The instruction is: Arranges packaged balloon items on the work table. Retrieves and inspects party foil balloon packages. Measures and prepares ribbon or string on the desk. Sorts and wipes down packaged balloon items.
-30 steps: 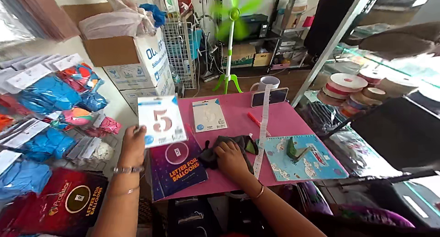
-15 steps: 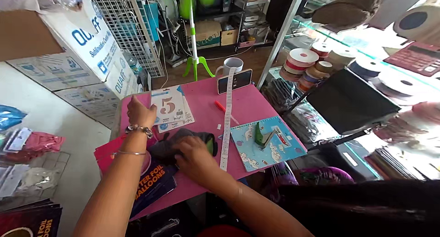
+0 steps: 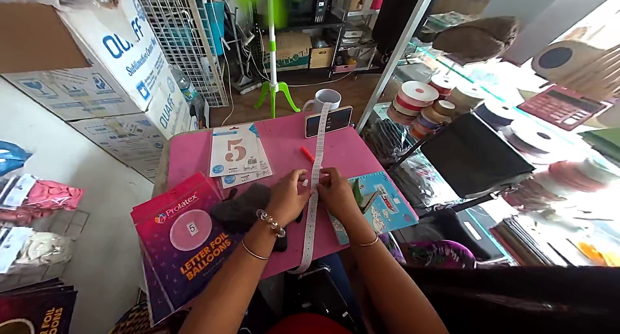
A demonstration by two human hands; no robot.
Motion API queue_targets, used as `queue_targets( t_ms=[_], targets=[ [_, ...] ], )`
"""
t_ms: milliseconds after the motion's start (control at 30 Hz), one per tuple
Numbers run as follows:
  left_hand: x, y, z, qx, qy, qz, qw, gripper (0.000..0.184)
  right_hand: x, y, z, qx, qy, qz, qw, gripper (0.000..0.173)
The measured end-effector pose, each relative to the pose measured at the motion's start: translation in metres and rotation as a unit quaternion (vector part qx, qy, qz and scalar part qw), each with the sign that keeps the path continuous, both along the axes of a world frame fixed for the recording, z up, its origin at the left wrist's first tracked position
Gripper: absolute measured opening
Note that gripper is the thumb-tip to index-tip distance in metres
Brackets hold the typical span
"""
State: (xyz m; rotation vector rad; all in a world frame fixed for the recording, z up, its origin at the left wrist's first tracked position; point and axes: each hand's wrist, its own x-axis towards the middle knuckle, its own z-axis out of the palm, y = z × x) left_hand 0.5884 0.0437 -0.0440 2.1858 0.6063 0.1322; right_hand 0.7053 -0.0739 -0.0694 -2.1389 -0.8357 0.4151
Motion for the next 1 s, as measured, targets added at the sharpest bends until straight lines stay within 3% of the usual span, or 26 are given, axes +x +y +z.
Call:
queue_targets(
  t_ms=[100,200,400,567,1000],
  targets=[
    [-0.004,-0.001,-0.005,-0.038,0.017,-0.019,0.999,0.072,0.0,-0.002,0.003,0.098,0.075,0.018,0.992,0.041],
    [-0.007,-0.001,-0.005,-0.115,0.003,-0.022,0.993,0.07,-0.002,-0.003,0.012,0.172,0.167,0.019,0.971,0.043],
    [-0.012,0.003,-0.012,-0.224,-0.052,0.022,0.973,0.046,-0.01,-0.017,-0.01,0.146,-0.037,0.043,0.988,0.027],
    [-0.012,0.001,-0.018,-0.2,-0.049,0.027,0.978,0.053,-0.021,-0.022,-0.018,0.127,-0.036,0.056,0.99,0.025],
    [-0.012,-0.002,-0.025,-0.102,-0.038,0.016,0.994,0.051,-0.022,-0.023,-0.015,0.084,-0.001,0.043,0.996,0.025]
  ],
)
